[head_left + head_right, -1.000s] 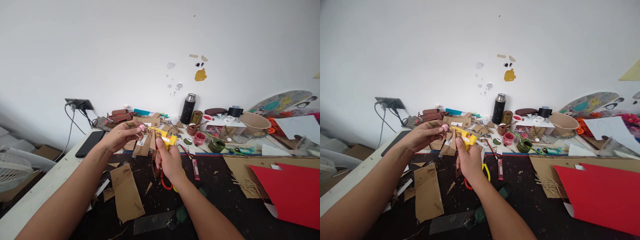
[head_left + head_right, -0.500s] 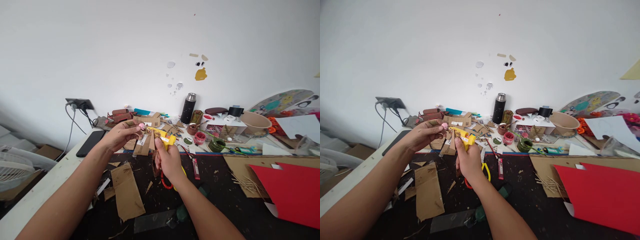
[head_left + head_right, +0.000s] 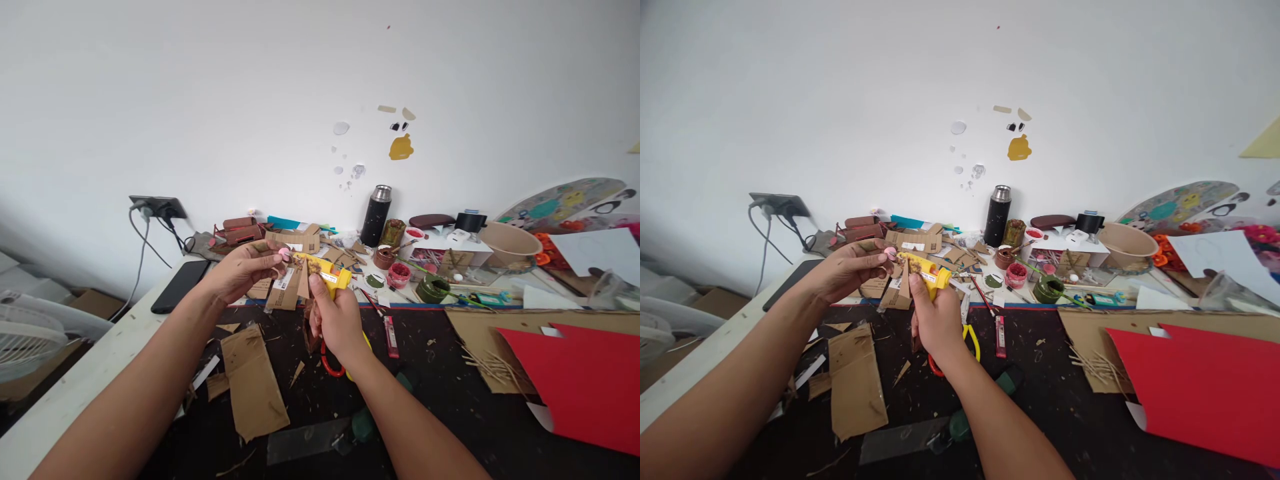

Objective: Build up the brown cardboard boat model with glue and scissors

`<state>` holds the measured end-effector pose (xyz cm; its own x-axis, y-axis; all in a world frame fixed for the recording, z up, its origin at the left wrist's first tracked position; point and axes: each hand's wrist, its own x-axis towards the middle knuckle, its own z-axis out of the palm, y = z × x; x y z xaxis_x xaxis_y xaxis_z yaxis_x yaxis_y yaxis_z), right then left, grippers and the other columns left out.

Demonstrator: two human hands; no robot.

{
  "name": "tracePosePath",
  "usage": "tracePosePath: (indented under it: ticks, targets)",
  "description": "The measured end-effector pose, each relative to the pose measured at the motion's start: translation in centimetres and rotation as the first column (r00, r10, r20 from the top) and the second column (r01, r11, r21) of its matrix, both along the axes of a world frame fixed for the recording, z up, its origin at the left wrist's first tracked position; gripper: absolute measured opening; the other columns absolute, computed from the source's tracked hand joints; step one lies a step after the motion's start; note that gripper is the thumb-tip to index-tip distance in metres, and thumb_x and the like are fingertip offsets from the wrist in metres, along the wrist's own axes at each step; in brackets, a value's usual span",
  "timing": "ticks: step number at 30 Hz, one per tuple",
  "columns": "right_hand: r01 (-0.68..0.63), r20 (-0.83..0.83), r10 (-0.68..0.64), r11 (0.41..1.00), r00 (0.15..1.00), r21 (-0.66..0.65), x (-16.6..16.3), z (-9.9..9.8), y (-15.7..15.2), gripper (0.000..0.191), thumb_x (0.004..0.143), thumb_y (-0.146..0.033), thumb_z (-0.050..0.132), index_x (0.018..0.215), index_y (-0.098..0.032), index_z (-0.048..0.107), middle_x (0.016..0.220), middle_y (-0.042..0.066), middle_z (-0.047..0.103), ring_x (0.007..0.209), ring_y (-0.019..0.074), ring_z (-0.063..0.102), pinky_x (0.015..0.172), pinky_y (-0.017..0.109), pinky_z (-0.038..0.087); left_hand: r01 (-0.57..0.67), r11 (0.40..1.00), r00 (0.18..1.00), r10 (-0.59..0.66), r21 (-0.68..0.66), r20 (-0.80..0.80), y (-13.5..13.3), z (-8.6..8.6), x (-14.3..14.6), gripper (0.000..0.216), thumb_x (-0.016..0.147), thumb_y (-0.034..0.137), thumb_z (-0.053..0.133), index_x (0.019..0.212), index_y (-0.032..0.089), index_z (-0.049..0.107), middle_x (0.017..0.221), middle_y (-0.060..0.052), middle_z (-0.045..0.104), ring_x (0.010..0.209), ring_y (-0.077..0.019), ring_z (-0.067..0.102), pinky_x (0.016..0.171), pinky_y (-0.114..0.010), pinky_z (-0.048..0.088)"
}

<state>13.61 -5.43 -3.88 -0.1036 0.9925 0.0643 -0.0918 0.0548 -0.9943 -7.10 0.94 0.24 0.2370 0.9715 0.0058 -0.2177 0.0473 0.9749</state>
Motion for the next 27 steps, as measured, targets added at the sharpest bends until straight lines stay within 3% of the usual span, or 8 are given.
tracePosePath:
  ticks: [27]
  targets:
    - [-0.003, 0.017, 0.002, 1.0, 1.0, 0.004, 0.1, -0.11, 0.15, 0.074, 0.09, -0.09, 0.055, 0.054, -0.026, 0.046, 0.036, -0.004, 0.041, 0.031, 0.0119, 0.047, 0.035, 0.023, 0.033, -0.012, 1.0, 1.0, 0.012, -0.003, 0.0, -0.03, 0.24, 0.07, 0.04, 0.065, 0.032, 0.106, 0.092, 0.016, 0.081, 0.089, -0.006, 0.079, 0.072, -0.0149, 0.074, 0.067, -0.023, 0.06]
